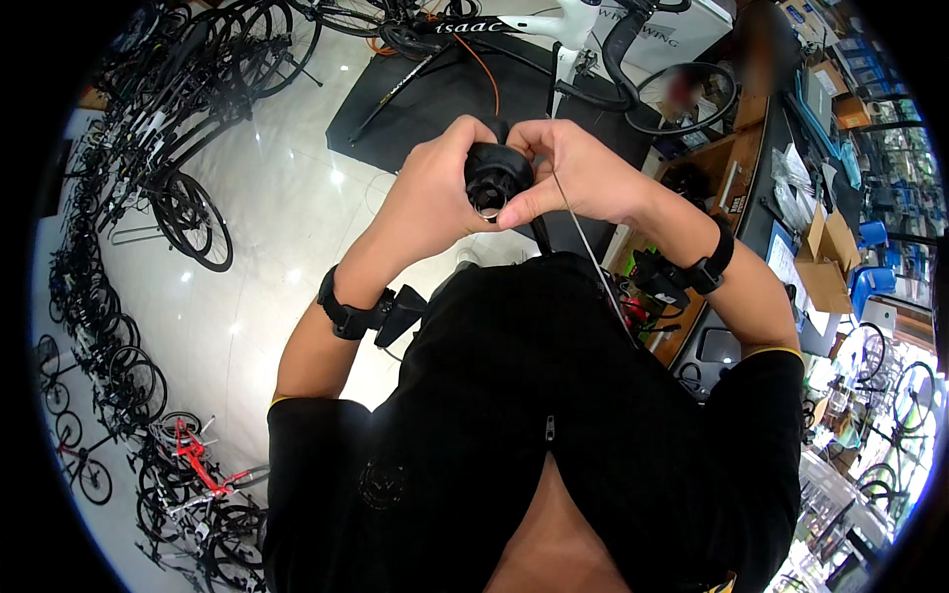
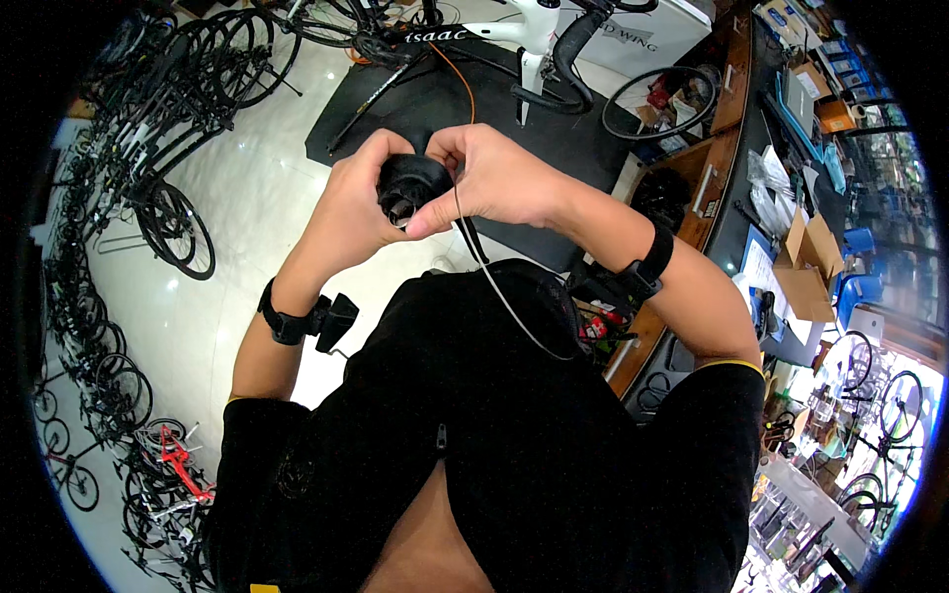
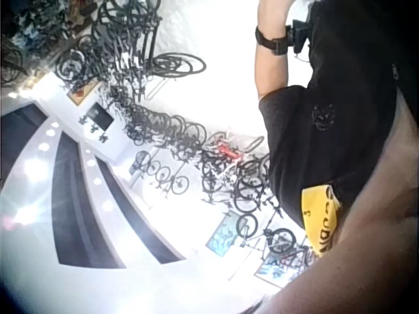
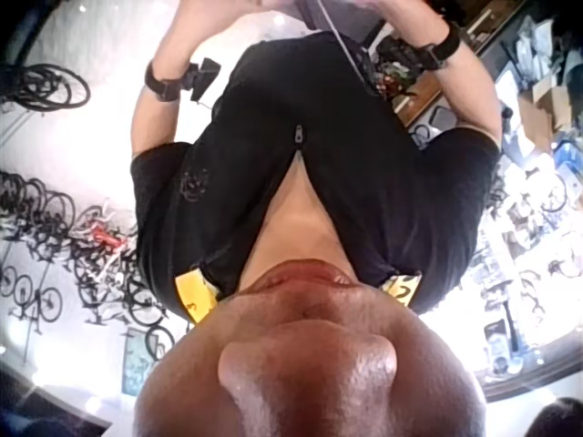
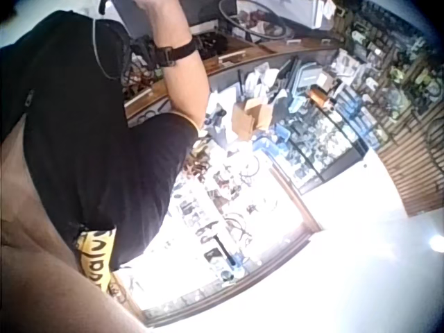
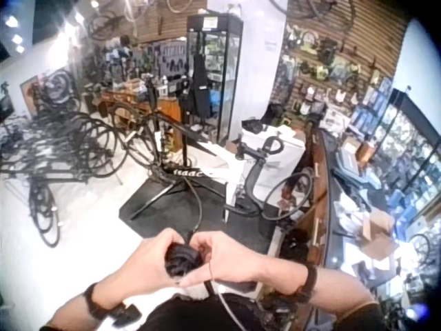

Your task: The person assembles a bicycle shifter mechanism by hand, threading a cable through the housing and securing it with a screw. They manipulate the black plastic shifter body and metal cable, using a screwdriver to tighten the clamp bolt. The task involves precise hand movements to align the cable and ensure it is properly seated within the mechanism.

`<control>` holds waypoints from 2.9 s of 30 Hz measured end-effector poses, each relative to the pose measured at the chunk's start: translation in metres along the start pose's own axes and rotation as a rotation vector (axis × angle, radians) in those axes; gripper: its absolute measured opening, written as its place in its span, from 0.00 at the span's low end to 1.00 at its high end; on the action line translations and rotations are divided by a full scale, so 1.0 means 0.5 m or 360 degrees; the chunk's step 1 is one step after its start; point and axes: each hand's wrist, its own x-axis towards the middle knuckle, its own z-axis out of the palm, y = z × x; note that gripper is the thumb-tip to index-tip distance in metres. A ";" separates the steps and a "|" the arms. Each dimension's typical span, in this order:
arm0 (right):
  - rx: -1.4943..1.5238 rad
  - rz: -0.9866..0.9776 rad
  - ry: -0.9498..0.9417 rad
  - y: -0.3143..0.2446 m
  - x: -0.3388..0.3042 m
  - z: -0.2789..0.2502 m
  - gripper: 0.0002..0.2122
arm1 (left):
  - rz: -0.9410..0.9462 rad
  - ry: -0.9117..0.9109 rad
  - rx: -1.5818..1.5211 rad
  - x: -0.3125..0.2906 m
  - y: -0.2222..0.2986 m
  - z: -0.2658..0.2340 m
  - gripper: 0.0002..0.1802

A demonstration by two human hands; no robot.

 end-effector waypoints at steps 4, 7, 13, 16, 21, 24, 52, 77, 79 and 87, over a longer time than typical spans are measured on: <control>-0.0069 0.0070 -0.0060 0.009 0.004 -0.001 0.22 | -0.0021 -0.0071 0.0080 -0.004 -0.013 0.004 0.34; -0.0191 0.0024 -0.0021 0.001 -0.003 0.011 0.22 | -0.0012 -0.0073 0.0151 -0.011 -0.015 0.004 0.34; -0.0467 -0.0105 0.0171 -0.012 0.003 0.023 0.25 | 0.0003 0.0041 0.0359 0.002 -0.007 0.003 0.33; -0.0375 -0.0106 0.0116 0.000 0.015 0.009 0.22 | 0.0102 0.0104 0.0135 -0.003 -0.002 0.006 0.34; -0.0176 -0.0101 0.0106 -0.010 0.021 0.005 0.18 | 0.0025 -0.0084 -0.0385 -0.015 0.001 -0.014 0.35; -0.0398 -0.0059 0.0163 -0.018 0.030 0.004 0.17 | -0.0124 -0.0066 -0.0563 -0.016 0.004 -0.011 0.33; 0.0147 0.0280 0.0221 -0.002 0.018 0.073 0.11 | -0.0281 -0.0053 -0.1231 -0.018 -0.097 0.100 0.15; -0.1682 0.0738 -0.0528 0.489 0.399 -0.018 0.15 | -0.1765 0.0565 -0.0569 -0.623 -0.828 -0.090 0.11; -0.1739 0.0703 -0.0568 0.583 0.471 -0.010 0.16 | -0.1699 0.0313 -0.0519 -0.611 -0.905 -0.080 0.16; -0.1820 0.0758 -0.0841 1.130 0.789 0.094 0.17 | -0.1843 -0.0649 -0.0300 -0.533 -0.903 0.003 0.75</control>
